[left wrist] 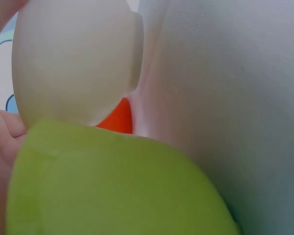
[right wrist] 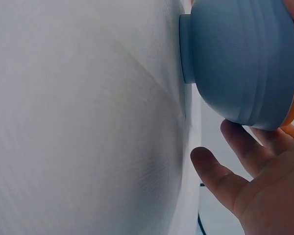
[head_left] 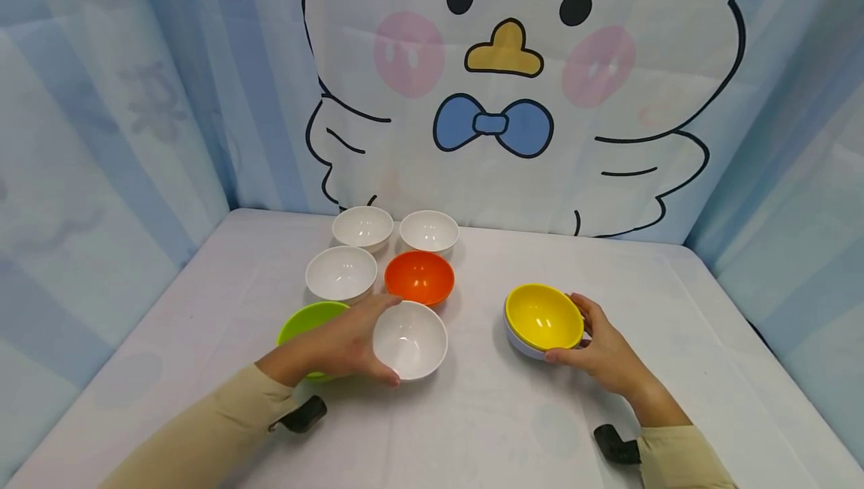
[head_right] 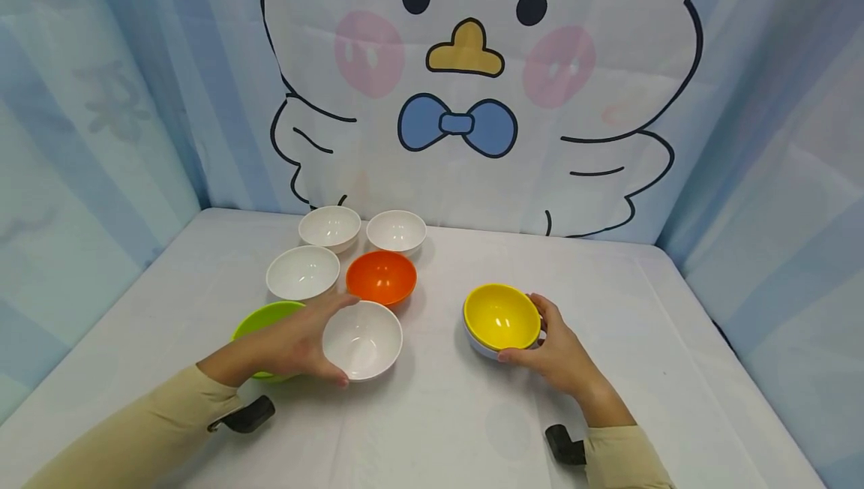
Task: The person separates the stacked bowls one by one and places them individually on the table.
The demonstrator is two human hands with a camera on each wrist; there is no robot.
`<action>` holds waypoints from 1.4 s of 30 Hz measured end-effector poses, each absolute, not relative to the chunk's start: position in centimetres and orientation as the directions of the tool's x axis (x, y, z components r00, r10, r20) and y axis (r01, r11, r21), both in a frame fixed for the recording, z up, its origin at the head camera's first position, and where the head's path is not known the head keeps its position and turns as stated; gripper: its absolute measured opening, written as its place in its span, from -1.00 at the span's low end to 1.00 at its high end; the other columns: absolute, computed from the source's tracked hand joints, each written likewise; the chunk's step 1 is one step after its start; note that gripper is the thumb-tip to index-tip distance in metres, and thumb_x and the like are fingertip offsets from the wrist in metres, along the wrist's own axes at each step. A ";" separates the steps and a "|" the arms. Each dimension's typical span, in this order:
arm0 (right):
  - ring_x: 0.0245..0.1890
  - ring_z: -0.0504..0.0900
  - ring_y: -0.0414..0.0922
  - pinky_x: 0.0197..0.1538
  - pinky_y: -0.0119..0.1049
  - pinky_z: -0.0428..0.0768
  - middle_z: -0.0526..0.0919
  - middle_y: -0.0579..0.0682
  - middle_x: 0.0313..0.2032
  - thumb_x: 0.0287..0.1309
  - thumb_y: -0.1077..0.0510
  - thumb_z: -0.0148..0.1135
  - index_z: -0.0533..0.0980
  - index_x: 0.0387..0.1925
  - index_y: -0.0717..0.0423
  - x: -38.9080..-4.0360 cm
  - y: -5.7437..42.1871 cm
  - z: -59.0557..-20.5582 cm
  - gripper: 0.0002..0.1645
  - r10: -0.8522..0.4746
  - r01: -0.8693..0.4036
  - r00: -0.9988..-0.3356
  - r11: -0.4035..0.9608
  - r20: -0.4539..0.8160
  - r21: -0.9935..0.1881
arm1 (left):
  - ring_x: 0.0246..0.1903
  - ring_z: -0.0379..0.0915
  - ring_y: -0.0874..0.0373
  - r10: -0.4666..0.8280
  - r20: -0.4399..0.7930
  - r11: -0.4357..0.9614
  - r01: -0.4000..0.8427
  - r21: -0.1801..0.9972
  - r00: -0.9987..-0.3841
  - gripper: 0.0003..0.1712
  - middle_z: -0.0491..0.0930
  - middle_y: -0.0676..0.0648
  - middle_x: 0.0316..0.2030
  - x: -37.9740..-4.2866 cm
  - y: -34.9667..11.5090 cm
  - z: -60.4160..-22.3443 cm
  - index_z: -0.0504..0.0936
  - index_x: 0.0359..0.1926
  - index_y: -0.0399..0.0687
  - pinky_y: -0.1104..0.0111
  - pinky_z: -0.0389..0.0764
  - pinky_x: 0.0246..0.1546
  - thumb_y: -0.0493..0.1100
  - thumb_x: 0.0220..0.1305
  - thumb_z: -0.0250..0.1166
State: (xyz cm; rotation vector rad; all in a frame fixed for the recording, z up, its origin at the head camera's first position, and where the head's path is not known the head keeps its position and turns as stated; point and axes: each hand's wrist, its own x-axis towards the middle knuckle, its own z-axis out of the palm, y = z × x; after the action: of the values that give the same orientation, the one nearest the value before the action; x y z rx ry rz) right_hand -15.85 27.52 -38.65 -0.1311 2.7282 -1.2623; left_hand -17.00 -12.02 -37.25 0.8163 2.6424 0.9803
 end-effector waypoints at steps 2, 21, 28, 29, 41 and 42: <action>0.41 0.09 0.41 0.32 0.24 0.26 -0.03 0.41 0.48 -0.01 -0.07 0.58 -0.17 0.52 0.31 -15.8 27.5 -38.7 0.39 -0.135 -0.024 -0.987 0.645 -0.083 -0.764 | 0.19 0.34 -0.06 0.564 -0.011 0.632 0.423 0.649 -0.826 0.26 0.37 -0.17 0.28 -17.0 -11.9 -37.2 0.23 0.41 -0.29 0.00 0.47 0.18 0.18 -0.20 0.67; 0.40 0.10 0.41 0.32 0.23 0.28 -0.02 0.42 0.48 -0.01 -0.06 0.58 -0.16 0.52 0.32 -15.9 27.6 -38.7 0.38 -0.143 -0.043 -0.988 0.640 -0.064 -0.768 | 0.24 0.27 -0.13 0.611 -0.008 0.652 0.498 0.572 -0.791 0.26 0.35 -0.22 0.31 -17.1 -12.0 -37.0 0.22 0.41 -0.33 -0.04 0.42 0.23 0.15 -0.19 0.68; 0.40 0.10 0.40 0.32 0.23 0.28 -0.03 0.42 0.48 -0.01 -0.05 0.58 -0.16 0.52 0.32 -15.8 27.6 -38.6 0.38 -0.142 -0.037 -0.987 0.638 -0.070 -0.769 | 0.17 0.31 -0.03 0.618 -0.003 0.647 0.506 0.570 -0.786 0.24 0.42 -0.09 0.20 -17.2 -12.1 -36.6 0.26 0.39 -0.23 0.03 0.49 0.15 0.16 -0.24 0.70; 0.41 0.10 0.40 0.32 0.23 0.28 -0.03 0.42 0.48 -0.01 -0.05 0.58 -0.16 0.52 0.32 -15.8 27.6 -38.6 0.38 -0.143 -0.038 -0.987 0.639 -0.070 -0.768 | 0.16 0.32 -0.01 0.618 -0.005 0.647 0.505 0.572 -0.786 0.23 0.43 -0.06 0.18 -17.2 -12.1 -36.6 0.27 0.39 -0.20 0.06 0.49 0.13 0.16 -0.24 0.70; 0.41 0.09 0.41 0.32 0.24 0.27 -0.02 0.42 0.47 -0.01 -0.04 0.58 -0.17 0.52 0.31 -15.9 27.7 -38.7 0.38 -0.157 -0.049 -0.985 0.633 -0.066 -0.773 | 0.28 0.28 -0.13 0.643 -0.015 0.645 0.531 0.550 -0.766 0.28 0.29 -0.27 0.35 -17.2 -10.4 -33.1 0.16 0.44 -0.38 0.04 0.39 0.28 0.12 -0.13 0.66; 0.41 0.09 0.41 0.32 0.24 0.27 -0.03 0.42 0.47 -0.01 -0.05 0.58 -0.17 0.52 0.32 -15.9 27.7 -38.7 0.38 -0.159 -0.049 -0.985 0.632 -0.068 -0.773 | 0.30 0.26 -0.14 0.656 -0.004 0.632 0.546 0.550 -0.755 0.27 0.28 -0.28 0.36 -17.2 -10.1 -32.7 0.16 0.44 -0.39 0.04 0.36 0.30 0.12 -0.12 0.66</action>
State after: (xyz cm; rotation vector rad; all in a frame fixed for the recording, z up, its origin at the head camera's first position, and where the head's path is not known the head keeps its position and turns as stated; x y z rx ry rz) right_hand -15.89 27.71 -38.66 -0.1741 2.7195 -1.2831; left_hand -17.23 -10.05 -32.74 0.9883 2.6495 0.7916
